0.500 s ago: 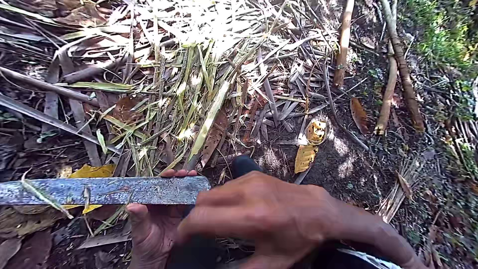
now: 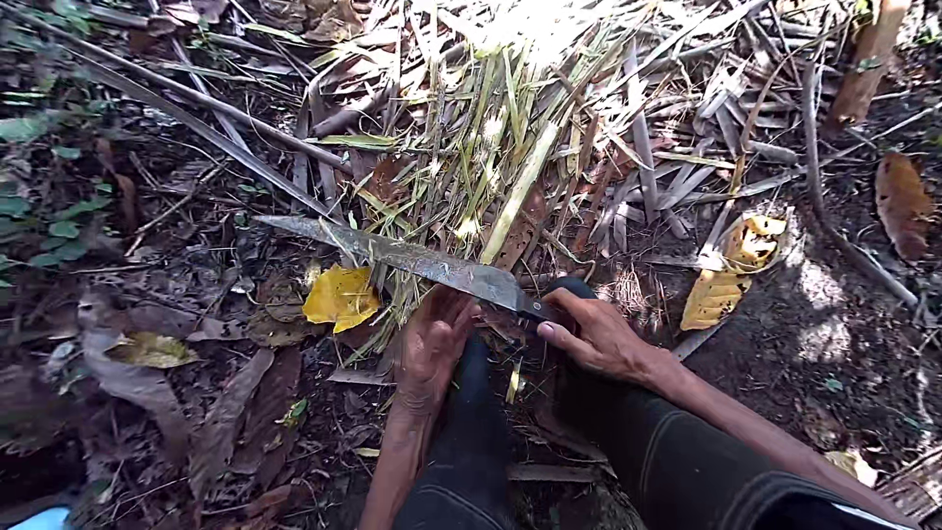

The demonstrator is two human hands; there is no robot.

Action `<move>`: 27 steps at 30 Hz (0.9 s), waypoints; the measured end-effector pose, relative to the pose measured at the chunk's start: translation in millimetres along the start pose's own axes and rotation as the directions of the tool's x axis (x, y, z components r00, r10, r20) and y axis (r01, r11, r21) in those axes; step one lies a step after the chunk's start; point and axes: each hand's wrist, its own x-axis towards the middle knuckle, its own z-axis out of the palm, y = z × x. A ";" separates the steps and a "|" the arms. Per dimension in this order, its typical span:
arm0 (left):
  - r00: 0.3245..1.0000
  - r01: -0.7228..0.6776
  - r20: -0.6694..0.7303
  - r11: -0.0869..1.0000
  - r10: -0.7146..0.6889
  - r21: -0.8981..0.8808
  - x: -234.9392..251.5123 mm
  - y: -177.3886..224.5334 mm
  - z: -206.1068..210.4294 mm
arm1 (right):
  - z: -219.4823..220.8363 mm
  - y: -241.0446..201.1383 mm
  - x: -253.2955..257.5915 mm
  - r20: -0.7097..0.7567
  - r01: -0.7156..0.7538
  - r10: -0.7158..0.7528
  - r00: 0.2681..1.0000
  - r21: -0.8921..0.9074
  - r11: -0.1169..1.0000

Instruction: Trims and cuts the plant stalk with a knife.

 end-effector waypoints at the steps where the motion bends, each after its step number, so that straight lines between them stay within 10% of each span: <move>1: 1.000 -0.008 -0.018 0.918 0.016 0.397 -4.4 -8.3 -9.8 | 0.7 4.2 -0.4 -0.040 0.004 -0.004 0.999 0.010 1.000; 4: 0.998 0.022 -0.041 0.295 0.056 0.955 -15.6 -37.3 -18.5 | -1.9 22.1 -1.8 -0.129 0.058 -0.067 0.989 -0.068 0.996; 7: 0.998 0.037 -0.043 0.110 0.047 0.993 -9.8 -46.1 -8.8 | -4.6 35.9 10.1 -0.087 -0.006 -0.012 0.996 -0.203 0.979; 11: 1.000 0.000 -0.005 0.185 0.028 0.983 -10.8 -39.8 -15.1 | -0.6 44.6 25.4 -0.046 -0.072 0.058 0.997 -0.381 0.922; 18: 0.996 0.089 -0.079 0.505 -0.041 0.858 -15.7 -17.3 -8.2 | 1.0 34.2 16.0 -0.100 0.170 -0.264 0.959 -0.541 0.823; 27: 0.996 0.088 -0.076 0.405 -0.046 0.910 -5.5 -16.5 16.2 | -25.4 17.2 5.6 -0.089 0.074 -0.178 0.980 -0.668 0.740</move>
